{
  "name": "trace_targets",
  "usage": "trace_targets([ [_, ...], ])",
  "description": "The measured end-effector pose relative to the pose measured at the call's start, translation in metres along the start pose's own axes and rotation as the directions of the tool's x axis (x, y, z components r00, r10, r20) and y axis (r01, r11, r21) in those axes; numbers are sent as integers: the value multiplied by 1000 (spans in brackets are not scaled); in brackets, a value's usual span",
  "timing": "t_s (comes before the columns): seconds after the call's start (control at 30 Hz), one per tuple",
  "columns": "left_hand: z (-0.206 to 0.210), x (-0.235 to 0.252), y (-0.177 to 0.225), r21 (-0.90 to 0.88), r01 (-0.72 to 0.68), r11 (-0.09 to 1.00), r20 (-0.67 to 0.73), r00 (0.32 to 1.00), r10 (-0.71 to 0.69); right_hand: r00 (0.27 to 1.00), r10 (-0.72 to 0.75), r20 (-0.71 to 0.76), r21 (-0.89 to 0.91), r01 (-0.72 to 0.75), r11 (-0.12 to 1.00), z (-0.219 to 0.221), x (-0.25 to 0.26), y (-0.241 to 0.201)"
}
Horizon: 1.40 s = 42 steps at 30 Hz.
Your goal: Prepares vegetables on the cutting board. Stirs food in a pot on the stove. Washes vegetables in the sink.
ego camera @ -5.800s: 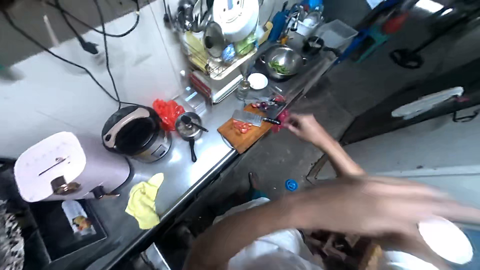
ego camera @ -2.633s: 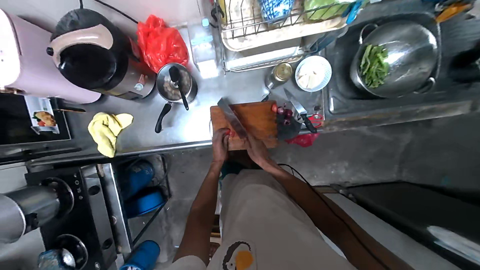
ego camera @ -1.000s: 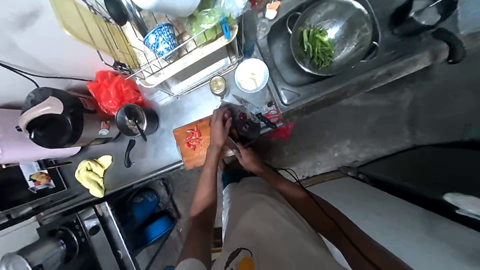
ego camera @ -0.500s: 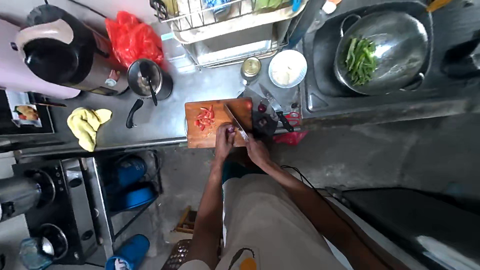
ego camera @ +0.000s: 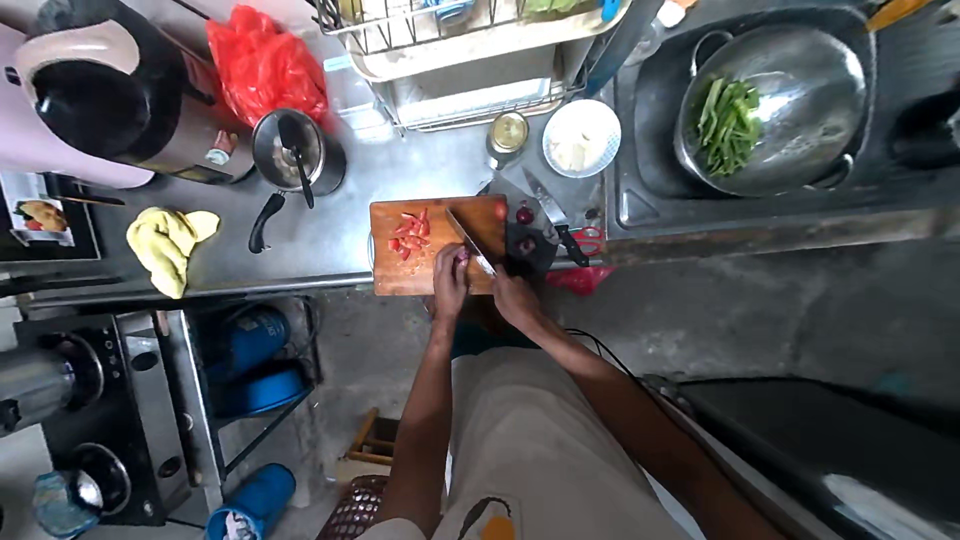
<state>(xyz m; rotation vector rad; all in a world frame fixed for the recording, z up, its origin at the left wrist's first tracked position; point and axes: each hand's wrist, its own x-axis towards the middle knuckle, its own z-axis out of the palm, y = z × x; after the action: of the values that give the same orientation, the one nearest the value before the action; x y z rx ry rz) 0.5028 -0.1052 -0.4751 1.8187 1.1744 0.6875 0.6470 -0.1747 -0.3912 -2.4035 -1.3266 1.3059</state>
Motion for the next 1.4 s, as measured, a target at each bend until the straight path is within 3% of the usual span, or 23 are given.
trace_targets([
  [0.7, 3, 4, -15, 39, -4, 999, 7, 1000, 4, 998, -19, -57, 53, 22, 998, -5, -10, -19],
  [1.4, 7, 4, -17, 32, -13, 999, -41, 999, 14, 999, 42, 3, 10, -42, 999, -8, -16, -35],
])
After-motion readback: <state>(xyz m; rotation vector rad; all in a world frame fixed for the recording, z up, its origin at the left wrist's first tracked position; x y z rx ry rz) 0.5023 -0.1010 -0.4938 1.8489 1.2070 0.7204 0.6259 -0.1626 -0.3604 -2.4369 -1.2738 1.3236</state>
